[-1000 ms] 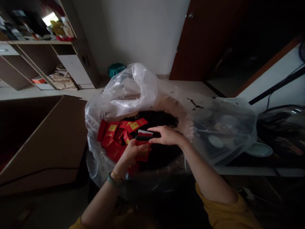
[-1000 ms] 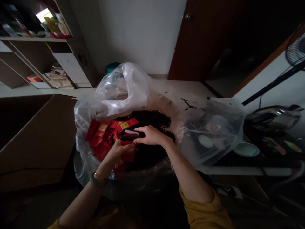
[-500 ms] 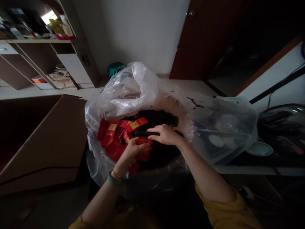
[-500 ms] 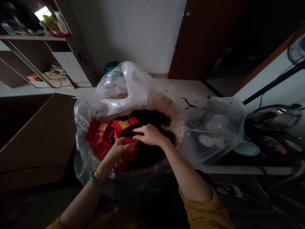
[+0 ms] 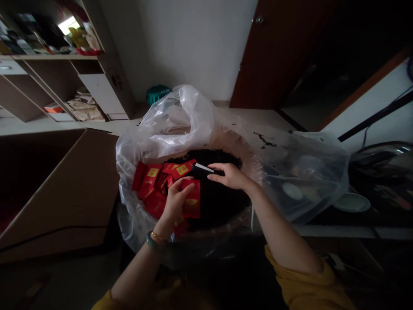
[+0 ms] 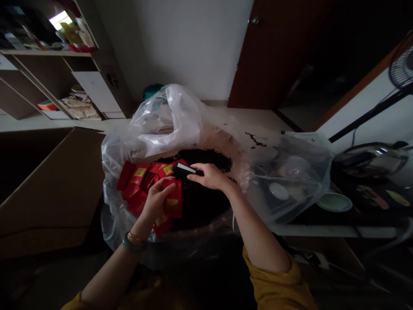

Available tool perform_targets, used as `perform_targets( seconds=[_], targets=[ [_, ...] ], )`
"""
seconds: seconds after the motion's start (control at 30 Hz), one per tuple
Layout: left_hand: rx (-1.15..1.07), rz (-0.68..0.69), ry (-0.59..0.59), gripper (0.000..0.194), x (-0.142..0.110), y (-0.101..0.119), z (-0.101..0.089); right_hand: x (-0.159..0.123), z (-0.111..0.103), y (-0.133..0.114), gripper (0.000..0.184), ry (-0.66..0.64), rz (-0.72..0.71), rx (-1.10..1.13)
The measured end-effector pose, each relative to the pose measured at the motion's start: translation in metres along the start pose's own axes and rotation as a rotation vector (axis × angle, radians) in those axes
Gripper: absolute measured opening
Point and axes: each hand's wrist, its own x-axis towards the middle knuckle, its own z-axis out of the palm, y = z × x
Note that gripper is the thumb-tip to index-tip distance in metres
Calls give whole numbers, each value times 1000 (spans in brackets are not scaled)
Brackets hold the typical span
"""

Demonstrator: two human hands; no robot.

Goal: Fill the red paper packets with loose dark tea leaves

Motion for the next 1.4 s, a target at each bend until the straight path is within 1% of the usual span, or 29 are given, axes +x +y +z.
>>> perform_targets(
  seconds=[0.13, 0.27, 0.37, 0.43, 0.5, 0.63, 0.67, 0.73, 0.8, 0.83, 0.87, 0.9, 0.93, 0.97, 1.0, 1.03, 1.07, 1.1, 1.13, 1.2, 1.3, 1.4],
  targets=[
    [13, -29, 84, 41, 1, -1, 1, 2, -4, 9, 45, -24, 141, -182],
    [50, -21, 86, 46, -3, -2, 5, 5, 0, 23, 42, -54, 215, -314],
    [92, -10, 65, 52, -3, -2, 5, 9, 5, 35, 38, -135, 278, -390],
    [125, 1, 51, 55, 0, -4, 2, 9, 9, 39, 34, -182, 285, -413],
    [158, 12, 50, 56, 3, -8, -2, 9, 14, 35, 30, -180, 240, -356],
    [217, 33, 45, 54, 4, -17, -3, 6, 29, 9, 31, -148, 35, 12],
    [238, 34, 31, 54, 4, -18, -3, 6, 33, 2, 28, -130, -7, 67],
    [306, 46, -8, 55, 3, -16, -3, 6, 40, -6, 18, -56, -40, 99],
    [432, 112, -37, 56, 4, -6, -13, 7, 41, -8, 11, 33, -15, 106],
    [517, 170, -36, 54, 5, 2, -22, 8, 40, -6, 11, 56, 9, 119],
    [637, 259, -12, 49, 7, 10, -35, 8, 38, -5, 11, 58, 34, 139],
    [802, 345, 44, 43, 9, 19, -50, 8, 35, -3, 12, 43, 57, 168],
    [982, 404, 130, 42, 12, 27, -67, 7, 34, -1, 13, 8, 76, 204],
    [1144, 422, 225, 48, 15, 33, -85, 7, 34, 0, 14, -46, 88, 246],
    [1272, 391, 284, 58, 17, 39, -103, 6, 35, -1, 15, -109, 95, 291],
    [1364, 321, 260, 65, 18, 42, -118, 5, 38, -2, 15, -176, 96, 334],
    [1422, 238, 181, 69, 19, 43, -130, 3, 43, -4, 15, -238, 91, 370],
    [1454, 183, 103, 71, 20, 42, -140, 3, 50, -7, 14, -287, 81, 393],
    [1485, 161, 60, 71, 19, 40, -145, 2, 57, -10, 13, -320, 69, 401],
    [1496, 200, 41, 70, 17, 34, -148, 2, 73, -17, 11, -339, 44, 380],
    [1409, 309, 31, 67, 12, 29, -141, 3, 93, -25, 7, -307, 12, 298],
    [1275, 358, -58, 58, 5, 31, -130, 5, 105, -29, 6, -255, -39, 243]
  ],
)
